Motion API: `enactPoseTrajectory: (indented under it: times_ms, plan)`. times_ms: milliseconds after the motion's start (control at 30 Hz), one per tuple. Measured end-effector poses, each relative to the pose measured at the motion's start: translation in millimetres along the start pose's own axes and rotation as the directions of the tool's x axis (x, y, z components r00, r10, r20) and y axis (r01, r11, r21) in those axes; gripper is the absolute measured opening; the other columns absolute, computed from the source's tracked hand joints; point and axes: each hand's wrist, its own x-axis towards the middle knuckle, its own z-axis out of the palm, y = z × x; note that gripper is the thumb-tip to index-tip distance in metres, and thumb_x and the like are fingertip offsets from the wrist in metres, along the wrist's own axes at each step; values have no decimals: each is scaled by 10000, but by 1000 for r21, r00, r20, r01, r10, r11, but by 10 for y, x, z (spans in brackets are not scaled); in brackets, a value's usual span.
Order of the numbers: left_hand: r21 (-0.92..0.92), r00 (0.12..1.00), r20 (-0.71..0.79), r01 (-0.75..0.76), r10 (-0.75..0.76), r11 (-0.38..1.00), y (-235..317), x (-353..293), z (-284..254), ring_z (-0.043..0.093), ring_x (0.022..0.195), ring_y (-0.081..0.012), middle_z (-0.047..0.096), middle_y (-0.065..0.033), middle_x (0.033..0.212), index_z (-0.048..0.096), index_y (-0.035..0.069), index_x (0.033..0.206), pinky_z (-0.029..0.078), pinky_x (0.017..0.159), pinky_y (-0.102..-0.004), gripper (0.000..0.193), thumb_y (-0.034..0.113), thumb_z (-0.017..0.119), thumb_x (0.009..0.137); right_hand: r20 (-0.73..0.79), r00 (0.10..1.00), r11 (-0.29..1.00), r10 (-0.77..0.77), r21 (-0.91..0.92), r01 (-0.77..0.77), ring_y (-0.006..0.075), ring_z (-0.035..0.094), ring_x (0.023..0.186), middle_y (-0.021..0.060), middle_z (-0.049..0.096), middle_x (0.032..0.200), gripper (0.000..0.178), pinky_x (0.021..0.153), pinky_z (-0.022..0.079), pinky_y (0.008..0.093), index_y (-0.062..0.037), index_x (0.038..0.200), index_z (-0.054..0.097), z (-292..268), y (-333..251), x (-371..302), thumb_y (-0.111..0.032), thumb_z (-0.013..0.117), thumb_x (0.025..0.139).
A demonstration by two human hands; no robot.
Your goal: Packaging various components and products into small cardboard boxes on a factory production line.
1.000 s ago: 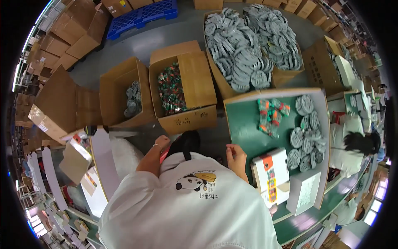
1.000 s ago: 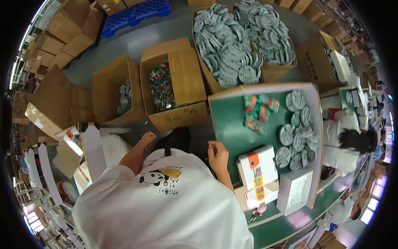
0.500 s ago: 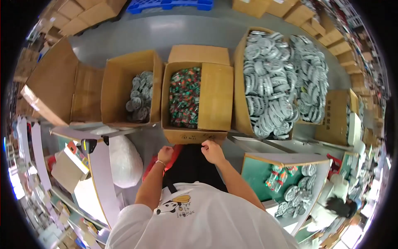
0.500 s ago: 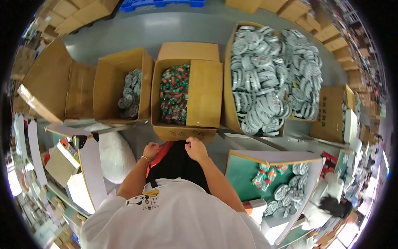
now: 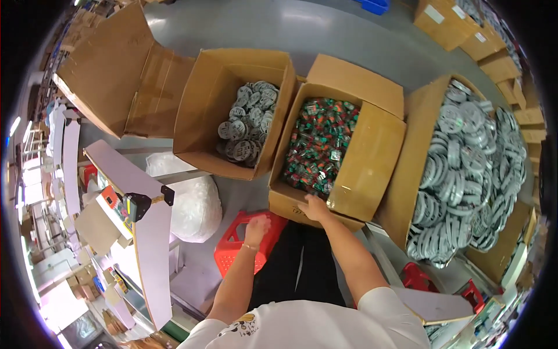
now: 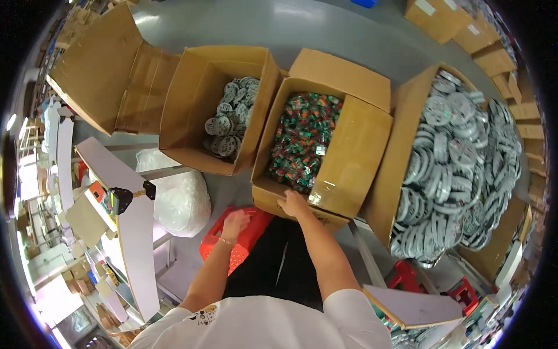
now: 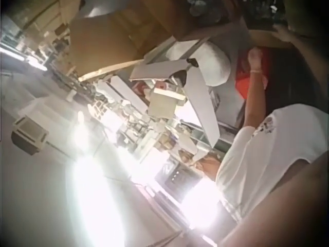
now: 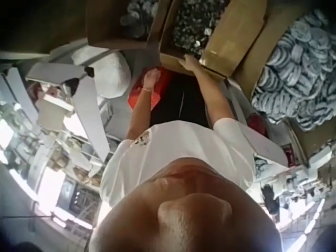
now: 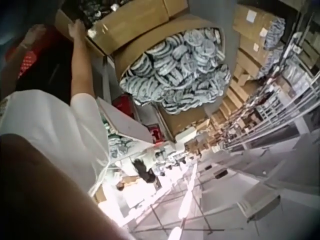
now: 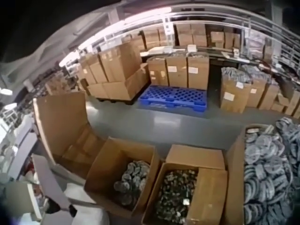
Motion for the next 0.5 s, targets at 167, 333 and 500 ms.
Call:
enactPoseTrajectory:
  times_ms: [167, 333, 500]
  plan:
    - [-379, 989, -112, 52, -101, 924, 769, 876, 179, 571, 1110, -303, 457, -236, 1372, 293, 52, 1428, 479, 963, -412, 734, 467, 616, 915, -231, 973, 888, -5, 446, 110, 313, 629, 1067, 250, 585, 1240, 911, 919, 482, 388, -22, 1415, 358, -152, -977, 1066, -582, 707, 788]
    - [-825, 982, -82, 28, -169, 565, 1047, 1530, 364, 561, 1082, -333, 432, -206, 1312, 272, 69, 1387, 498, 960, -489, 539, 158, 556, 938, -197, 958, 758, 207, 651, -30, 364, 610, 1073, 269, 490, 1345, 1084, 821, 540, 463, -151, 1542, 87, -407, -1846, 1931, -451, 762, 749]
    - [-865, 972, -228, -173, -62, 470, 1138, 1656, 463, 574, 1006, -311, 479, -138, 1150, 363, 80, 1283, 566, 861, -476, 500, -157, 428, 848, -83, 941, 704, 329, 685, -186, 336, 590, 1035, 188, 501, 1302, 1031, 672, 571, 531, -274, 1543, -18, -579, -2013, 2154, -110, 643, 769]
